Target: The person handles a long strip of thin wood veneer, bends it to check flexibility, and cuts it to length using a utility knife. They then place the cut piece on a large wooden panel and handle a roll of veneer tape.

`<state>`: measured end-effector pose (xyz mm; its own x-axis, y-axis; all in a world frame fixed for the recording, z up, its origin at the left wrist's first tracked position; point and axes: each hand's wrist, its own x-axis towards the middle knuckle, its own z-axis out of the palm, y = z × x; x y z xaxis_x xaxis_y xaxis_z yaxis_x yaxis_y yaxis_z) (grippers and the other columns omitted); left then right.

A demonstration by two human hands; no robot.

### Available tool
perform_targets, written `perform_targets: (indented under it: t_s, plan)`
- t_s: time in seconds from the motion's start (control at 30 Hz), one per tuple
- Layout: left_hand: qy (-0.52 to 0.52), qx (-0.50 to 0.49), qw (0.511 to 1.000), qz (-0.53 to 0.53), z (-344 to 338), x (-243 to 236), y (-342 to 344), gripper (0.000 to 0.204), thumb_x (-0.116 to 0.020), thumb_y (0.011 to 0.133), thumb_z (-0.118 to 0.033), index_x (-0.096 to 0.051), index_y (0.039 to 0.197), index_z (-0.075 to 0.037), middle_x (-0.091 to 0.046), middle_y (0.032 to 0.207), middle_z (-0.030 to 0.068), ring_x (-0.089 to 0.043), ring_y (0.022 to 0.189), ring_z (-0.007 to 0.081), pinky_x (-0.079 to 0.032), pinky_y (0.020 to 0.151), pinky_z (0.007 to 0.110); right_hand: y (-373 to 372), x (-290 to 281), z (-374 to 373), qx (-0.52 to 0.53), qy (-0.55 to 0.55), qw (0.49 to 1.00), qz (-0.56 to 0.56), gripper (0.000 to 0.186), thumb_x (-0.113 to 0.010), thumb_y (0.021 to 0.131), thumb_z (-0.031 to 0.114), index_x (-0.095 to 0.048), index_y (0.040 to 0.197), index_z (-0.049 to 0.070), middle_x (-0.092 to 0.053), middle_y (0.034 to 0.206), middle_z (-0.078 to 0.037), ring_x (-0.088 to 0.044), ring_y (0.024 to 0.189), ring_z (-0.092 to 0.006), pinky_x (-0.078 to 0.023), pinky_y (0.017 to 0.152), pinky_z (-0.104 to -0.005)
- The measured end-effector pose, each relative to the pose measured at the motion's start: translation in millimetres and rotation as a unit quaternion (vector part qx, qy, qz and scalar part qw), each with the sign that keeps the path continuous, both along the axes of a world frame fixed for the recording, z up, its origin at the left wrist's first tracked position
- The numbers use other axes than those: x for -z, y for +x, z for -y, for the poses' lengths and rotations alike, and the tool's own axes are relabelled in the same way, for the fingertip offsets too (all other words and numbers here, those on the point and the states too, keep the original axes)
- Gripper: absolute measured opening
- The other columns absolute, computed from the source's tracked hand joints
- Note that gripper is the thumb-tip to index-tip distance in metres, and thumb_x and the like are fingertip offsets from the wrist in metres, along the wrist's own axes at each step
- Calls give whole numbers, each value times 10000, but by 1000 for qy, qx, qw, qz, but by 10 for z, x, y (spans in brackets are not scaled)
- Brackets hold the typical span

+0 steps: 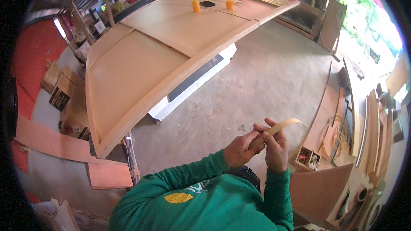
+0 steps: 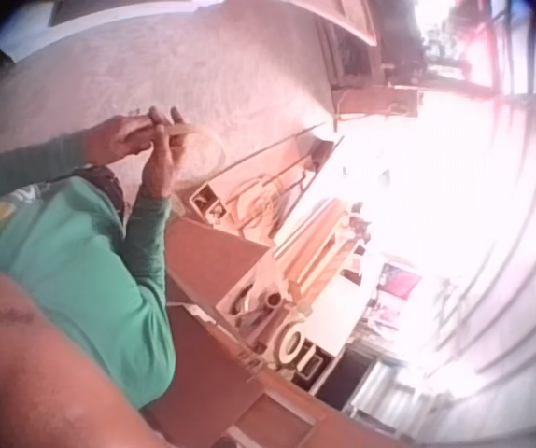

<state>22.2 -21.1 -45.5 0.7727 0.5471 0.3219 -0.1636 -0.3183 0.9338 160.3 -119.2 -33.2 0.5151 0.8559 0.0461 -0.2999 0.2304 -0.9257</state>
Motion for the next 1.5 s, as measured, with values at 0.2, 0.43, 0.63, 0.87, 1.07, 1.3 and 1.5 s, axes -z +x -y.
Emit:
perform_targets:
  t_s: [0.2,0.43,0.63,0.87,1.07,1.3,1.5]
  plan:
    - [-247,169,932,-204,-186,147,-243,337,-509,1164,-378,-621,1216,-65,-629,834,22,-571,663,80,-486,573,262,370,-188,62,19,-17,1000,-7,489,-611,1033,77,-487,1487,-58,-739,1301,-221,-677,1274,-283,-491,1142,-412]
    - [-297,152,934,-130,-6,89,-129,348,-488,1168,-401,-612,1232,-82,-622,856,17,-627,687,92,-530,607,259,-38,-56,22,-32,-45,996,75,462,-597,1036,93,-526,1475,-35,-724,1368,-204,-678,1271,-279,-484,1135,-423]
    - [-304,184,919,-170,-50,-89,-345,340,-455,1178,-381,-611,1236,-84,-557,802,-13,-557,627,76,-500,560,250,144,-232,59,-24,-31,996,84,497,-623,1047,109,-494,1508,-25,-732,1341,-200,-676,1276,-270,-501,1126,-413]
    - [-407,144,897,-95,116,-48,-251,240,-456,1165,-273,-602,1234,-94,-613,886,0,-567,650,88,-493,533,242,-200,-45,111,-67,-44,996,34,541,-557,965,78,-511,1492,-35,-704,1390,-220,-676,1264,-283,-482,1147,-418]
    - [-370,186,899,-140,111,221,-315,257,-485,1162,-304,-608,1211,-84,-688,1029,34,-622,703,83,-528,555,237,-102,-53,142,-32,-48,995,81,538,-540,958,104,-522,1482,-16,-749,1302,-200,-688,1232,-277,-490,1126,-436]
    - [-341,128,926,-98,180,70,-272,262,-502,1161,-313,-609,1205,-78,-651,985,27,-614,698,80,-526,545,239,-360,-46,185,-67,-43,997,-11,587,-515,959,76,-458,1533,-33,-678,1413,-237,-724,1124,-260,-622,911,-369]
    - [-391,151,903,-91,189,120,-290,214,-486,1119,-211,-595,1235,-69,-632,943,48,-603,690,99,-529,538,247,-295,113,163,-98,-36,994,-41,750,-522,918,41,-343,1643,-16,-652,1451,-238,-723,1100,-239,-625,906,-348]
